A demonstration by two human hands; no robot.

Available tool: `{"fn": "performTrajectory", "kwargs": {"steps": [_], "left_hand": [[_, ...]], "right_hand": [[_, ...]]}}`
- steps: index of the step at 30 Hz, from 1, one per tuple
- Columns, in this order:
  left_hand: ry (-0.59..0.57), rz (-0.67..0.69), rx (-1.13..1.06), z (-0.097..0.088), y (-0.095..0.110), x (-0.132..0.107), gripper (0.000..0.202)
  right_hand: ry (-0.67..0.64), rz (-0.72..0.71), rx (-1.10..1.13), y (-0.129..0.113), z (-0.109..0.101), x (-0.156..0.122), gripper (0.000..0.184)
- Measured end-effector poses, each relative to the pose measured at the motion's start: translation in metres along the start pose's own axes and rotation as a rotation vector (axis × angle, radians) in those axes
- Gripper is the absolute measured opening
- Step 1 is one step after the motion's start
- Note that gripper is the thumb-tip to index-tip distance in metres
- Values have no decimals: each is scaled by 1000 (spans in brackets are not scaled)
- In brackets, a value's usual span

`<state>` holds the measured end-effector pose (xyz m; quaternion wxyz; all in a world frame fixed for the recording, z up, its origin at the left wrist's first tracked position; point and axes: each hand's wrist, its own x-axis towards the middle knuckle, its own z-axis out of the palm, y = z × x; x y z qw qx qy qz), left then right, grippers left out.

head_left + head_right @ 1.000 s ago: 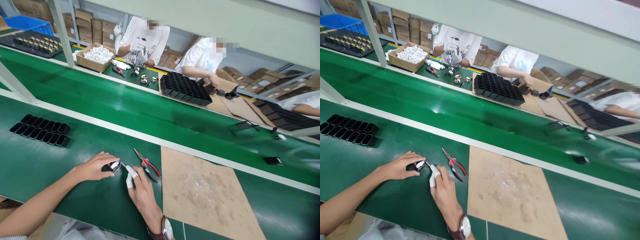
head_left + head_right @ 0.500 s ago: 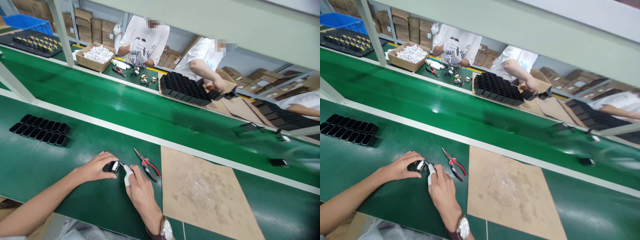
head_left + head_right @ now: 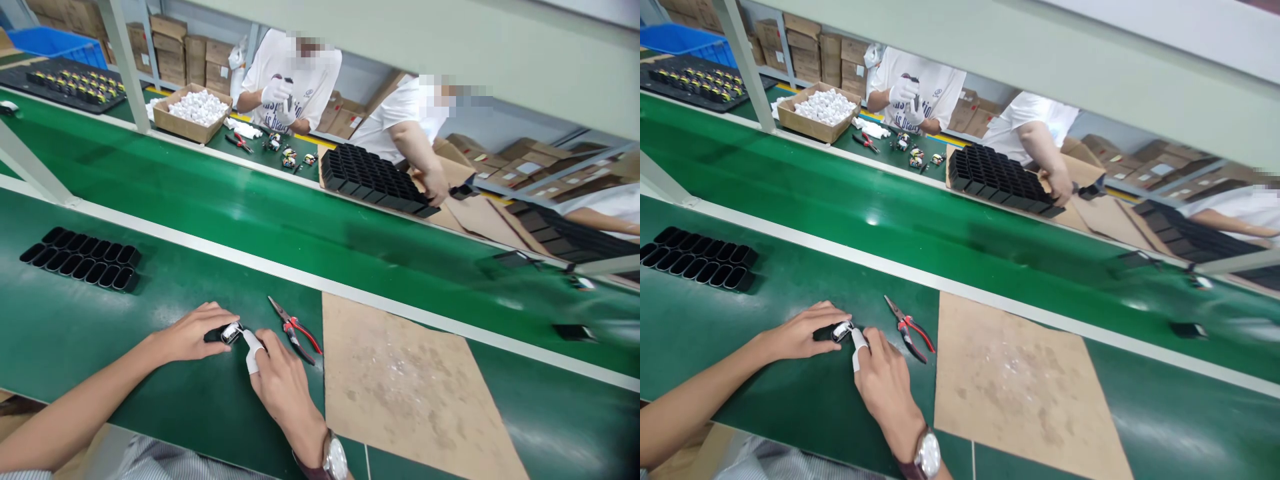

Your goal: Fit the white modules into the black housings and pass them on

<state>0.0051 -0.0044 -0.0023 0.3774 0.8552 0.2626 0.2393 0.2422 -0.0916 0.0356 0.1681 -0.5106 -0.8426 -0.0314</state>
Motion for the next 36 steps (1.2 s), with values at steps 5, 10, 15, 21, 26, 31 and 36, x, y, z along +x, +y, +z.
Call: {"fn": "performTrajectory", "kwargs": {"steps": [5, 10, 15, 21, 26, 31, 36], "left_hand": [[32, -21, -83, -1, 0, 1, 41], [42, -25, -111, 0, -3, 1, 41], [32, -16, -116, -1, -3, 1, 41], [36, -23, -112, -2, -1, 2, 38], [34, -25, -106, -2, -1, 2, 38], [26, -17, -105, -2, -1, 2, 38], [34, -10, -112, -3, -1, 2, 38]], "right_hand": [[34, -37, 23, 3, -3, -1, 23], [19, -62, 5, 8, -1, 3, 23], [7, -108, -54, 10, 0, 11, 23], [13, -112, -77, 12, -7, 13, 25], [56, -96, -61, 17, -7, 8, 26], [28, -91, -52, 19, -3, 9, 26], [10, -94, -14, 18, 1, 11, 25]]}}
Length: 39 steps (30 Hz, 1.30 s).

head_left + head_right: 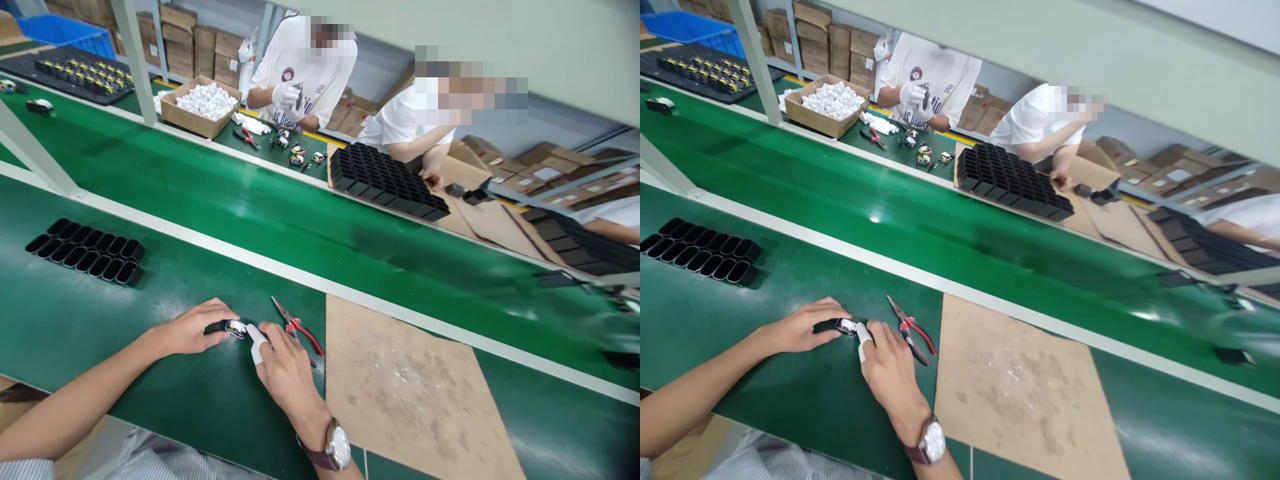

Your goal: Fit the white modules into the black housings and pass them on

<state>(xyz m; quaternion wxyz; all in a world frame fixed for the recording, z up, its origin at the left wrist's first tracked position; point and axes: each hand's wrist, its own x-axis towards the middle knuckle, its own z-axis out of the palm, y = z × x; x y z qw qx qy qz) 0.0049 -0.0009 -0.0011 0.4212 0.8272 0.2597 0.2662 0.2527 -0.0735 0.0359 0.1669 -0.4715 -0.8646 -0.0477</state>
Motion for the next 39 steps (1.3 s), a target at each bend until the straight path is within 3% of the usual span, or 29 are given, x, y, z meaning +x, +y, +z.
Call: {"fn": "performTrajectory", "kwargs": {"steps": [17, 24, 27, 29, 33, 39], "left_hand": [[5, -10, 10, 0, 1, 1, 38], [21, -39, 55, 2, 1, -2, 41], [24, -110, 85, 3, 2, -4, 40], [33, -83, 90, 3, 2, -4, 37], [83, 77, 113, 4, -1, -3, 26], [120, 154, 99, 7, -4, -1, 26]], "right_hand": [[-22, -14, 34, -3, -1, 2, 24], [63, 192, 43, 10, 11, -31, 30], [62, 231, 37, 14, 23, -47, 33], [50, 239, 40, 14, 27, -51, 34], [68, 229, 129, 6, 21, -42, 35], [111, 157, 321, -6, 12, -9, 33]]}}
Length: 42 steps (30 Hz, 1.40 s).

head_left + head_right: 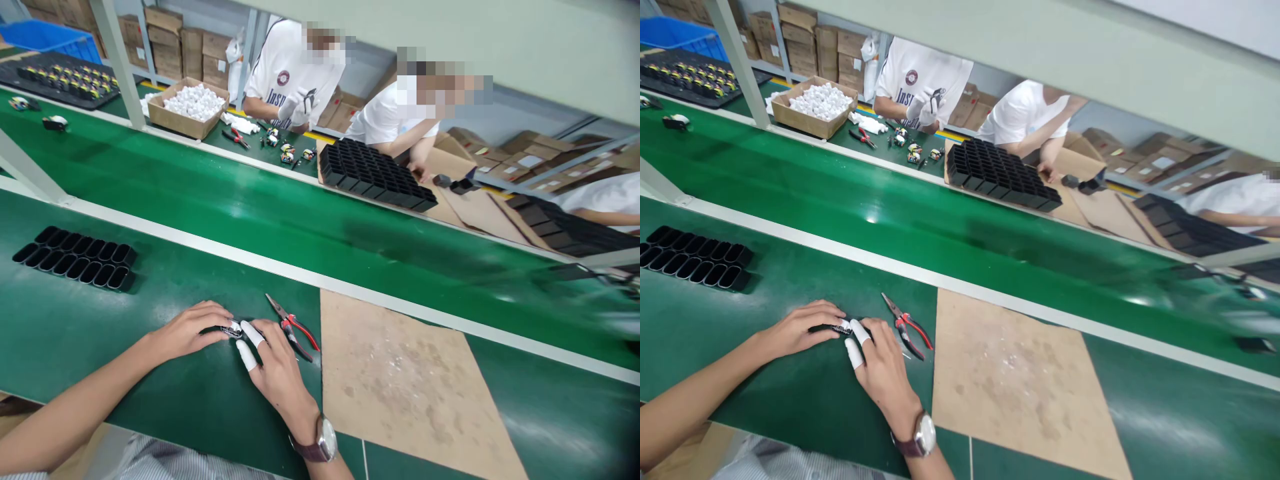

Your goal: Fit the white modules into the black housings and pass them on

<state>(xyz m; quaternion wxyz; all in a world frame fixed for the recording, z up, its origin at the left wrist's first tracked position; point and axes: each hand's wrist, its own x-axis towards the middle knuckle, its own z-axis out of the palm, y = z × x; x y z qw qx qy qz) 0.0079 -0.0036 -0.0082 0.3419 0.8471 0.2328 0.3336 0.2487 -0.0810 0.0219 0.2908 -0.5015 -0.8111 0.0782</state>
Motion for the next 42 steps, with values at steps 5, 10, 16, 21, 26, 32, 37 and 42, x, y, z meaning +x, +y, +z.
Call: {"fn": "performTrajectory", "kwargs": {"steps": [5, 10, 16, 21, 26, 32, 37, 42], "left_hand": [[-47, -118, 32, 1, 0, -3, 26], [-66, -117, 24, 2, -1, -3, 24], [-85, -185, 10, 1, 1, -2, 27], [-101, -218, 15, -1, 3, -2, 25], [-129, -299, 44, -1, 6, -2, 27], [-118, -262, 80, 0, 7, -1, 33], [-135, -211, 98, 2, 6, -2, 44], [-246, -223, 134, 3, 7, 0, 66]], "right_hand": [[16, -4, 68, 1, 9, 4, 32], [67, -4, 101, 2, 9, -4, 31], [-34, -37, -30, -2, 7, -2, 29], [-45, -25, 10, -1, 6, -1, 33], [58, 85, -62, 10, 1, -20, 38], [-54, 87, -361, 21, 1, -40, 41], [24, 103, -231, 8, -5, -35, 37], [28, 58, -224, -11, -11, -25, 32]]}}
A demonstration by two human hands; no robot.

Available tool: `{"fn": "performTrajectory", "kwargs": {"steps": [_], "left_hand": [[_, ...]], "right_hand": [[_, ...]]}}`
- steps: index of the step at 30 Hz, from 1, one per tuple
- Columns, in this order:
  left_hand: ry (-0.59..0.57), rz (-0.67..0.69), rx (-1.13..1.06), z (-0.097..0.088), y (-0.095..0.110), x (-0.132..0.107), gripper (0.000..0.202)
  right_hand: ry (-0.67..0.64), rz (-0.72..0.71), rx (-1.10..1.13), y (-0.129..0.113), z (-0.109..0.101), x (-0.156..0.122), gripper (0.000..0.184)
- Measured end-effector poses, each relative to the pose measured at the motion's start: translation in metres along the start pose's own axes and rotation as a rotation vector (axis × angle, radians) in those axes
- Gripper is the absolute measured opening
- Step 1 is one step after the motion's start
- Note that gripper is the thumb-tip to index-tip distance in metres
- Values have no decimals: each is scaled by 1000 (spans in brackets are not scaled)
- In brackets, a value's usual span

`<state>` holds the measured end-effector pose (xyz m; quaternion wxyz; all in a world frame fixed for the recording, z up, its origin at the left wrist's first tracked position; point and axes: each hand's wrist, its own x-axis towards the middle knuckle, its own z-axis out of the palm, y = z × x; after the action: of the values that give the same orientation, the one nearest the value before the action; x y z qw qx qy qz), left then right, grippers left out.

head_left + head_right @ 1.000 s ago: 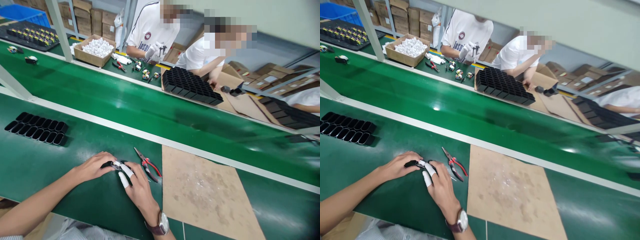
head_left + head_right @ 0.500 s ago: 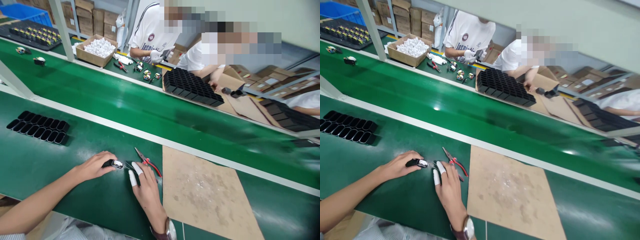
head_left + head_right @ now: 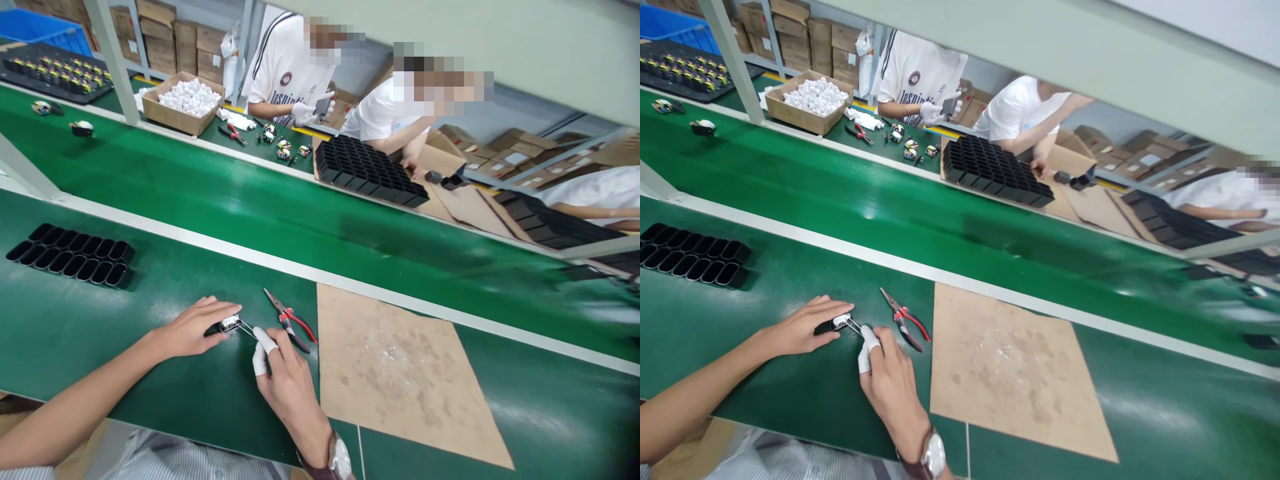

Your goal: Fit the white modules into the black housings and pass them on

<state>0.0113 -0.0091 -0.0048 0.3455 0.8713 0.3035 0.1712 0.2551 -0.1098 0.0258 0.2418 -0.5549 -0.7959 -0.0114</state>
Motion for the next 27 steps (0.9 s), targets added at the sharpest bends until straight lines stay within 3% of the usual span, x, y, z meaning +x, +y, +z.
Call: {"fn": "performTrajectory", "kwargs": {"steps": [7, 27], "left_hand": [[-51, -83, -50, -2, 2, 3, 57], [-43, -40, -62, -5, 4, 5, 53]], "right_hand": [[-22, -35, -123, -7, 2, 5, 28], [-79, -76, -182, -13, -5, 9, 30]]}}
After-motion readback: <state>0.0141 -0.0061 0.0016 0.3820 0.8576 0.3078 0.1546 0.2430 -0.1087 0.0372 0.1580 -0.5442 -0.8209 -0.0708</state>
